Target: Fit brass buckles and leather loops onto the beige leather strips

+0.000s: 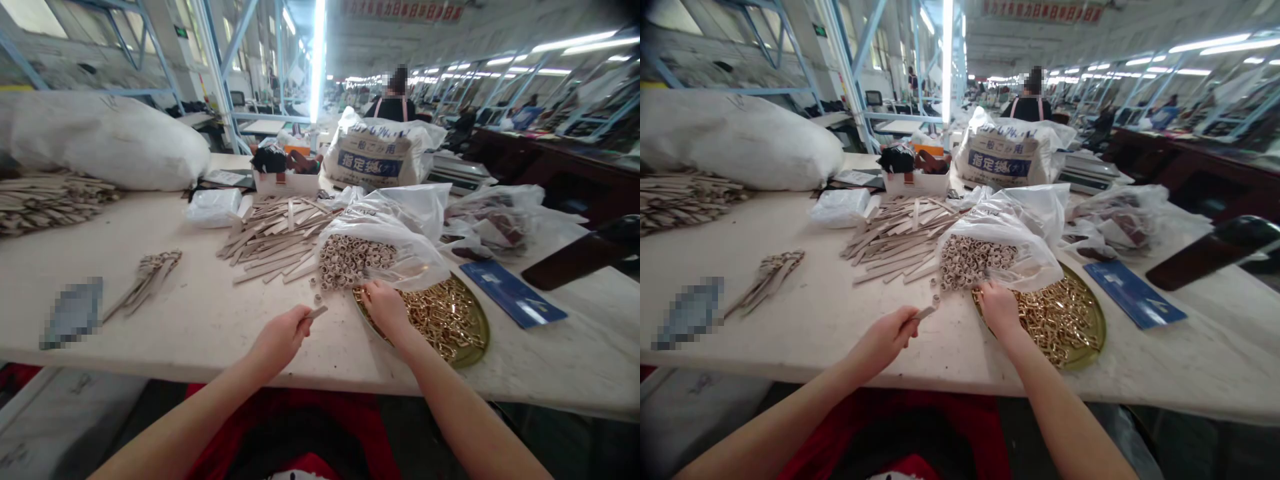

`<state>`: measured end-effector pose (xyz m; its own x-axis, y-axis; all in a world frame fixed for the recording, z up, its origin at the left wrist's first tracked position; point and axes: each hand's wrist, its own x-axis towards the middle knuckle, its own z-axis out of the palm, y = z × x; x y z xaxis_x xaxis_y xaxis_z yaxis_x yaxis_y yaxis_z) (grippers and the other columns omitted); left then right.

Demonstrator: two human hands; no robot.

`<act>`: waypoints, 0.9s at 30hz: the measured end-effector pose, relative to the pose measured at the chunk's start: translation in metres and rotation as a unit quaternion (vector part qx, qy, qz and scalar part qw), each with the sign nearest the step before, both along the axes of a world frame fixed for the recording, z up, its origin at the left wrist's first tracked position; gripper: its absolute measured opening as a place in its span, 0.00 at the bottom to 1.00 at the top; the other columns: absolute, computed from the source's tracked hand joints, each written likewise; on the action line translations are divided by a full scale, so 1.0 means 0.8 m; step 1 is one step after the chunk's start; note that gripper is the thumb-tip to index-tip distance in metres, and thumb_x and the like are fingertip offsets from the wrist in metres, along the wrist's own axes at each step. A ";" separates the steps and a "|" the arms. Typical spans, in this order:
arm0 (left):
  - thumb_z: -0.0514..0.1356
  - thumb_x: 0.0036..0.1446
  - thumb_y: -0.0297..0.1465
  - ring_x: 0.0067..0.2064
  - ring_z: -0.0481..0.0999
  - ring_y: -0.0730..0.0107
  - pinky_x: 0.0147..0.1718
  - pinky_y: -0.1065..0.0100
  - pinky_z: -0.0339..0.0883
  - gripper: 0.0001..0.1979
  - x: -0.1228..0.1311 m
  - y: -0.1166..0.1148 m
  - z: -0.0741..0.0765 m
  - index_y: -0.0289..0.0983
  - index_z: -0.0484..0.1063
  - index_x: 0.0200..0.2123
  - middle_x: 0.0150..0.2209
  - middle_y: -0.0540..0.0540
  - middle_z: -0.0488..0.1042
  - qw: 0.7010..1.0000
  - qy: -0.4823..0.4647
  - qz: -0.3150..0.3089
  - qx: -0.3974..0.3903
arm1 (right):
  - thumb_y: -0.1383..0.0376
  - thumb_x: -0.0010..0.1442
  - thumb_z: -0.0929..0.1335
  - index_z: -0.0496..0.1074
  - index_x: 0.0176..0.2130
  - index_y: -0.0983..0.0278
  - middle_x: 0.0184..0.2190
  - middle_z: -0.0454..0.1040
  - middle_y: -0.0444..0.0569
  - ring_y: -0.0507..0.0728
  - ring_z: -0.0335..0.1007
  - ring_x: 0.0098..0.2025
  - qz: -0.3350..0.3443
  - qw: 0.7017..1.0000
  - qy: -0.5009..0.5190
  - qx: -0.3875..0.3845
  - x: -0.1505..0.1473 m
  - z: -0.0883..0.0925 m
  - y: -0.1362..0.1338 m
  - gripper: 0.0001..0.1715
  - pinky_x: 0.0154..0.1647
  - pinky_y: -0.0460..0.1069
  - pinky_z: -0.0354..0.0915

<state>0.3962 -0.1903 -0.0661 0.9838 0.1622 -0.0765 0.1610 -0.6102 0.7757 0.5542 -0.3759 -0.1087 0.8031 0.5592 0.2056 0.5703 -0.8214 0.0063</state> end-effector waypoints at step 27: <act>0.55 0.40 0.22 0.31 0.68 0.77 0.26 0.75 0.63 0.13 -0.010 -0.012 -0.022 0.31 0.69 0.33 0.37 0.43 0.69 0.786 0.170 0.107 -0.585 | 0.66 0.55 0.63 0.66 0.31 0.66 0.32 0.69 0.53 0.57 0.64 0.34 0.071 0.995 0.035 0.054 -0.001 -0.010 0.053 0.06 0.34 0.49 0.55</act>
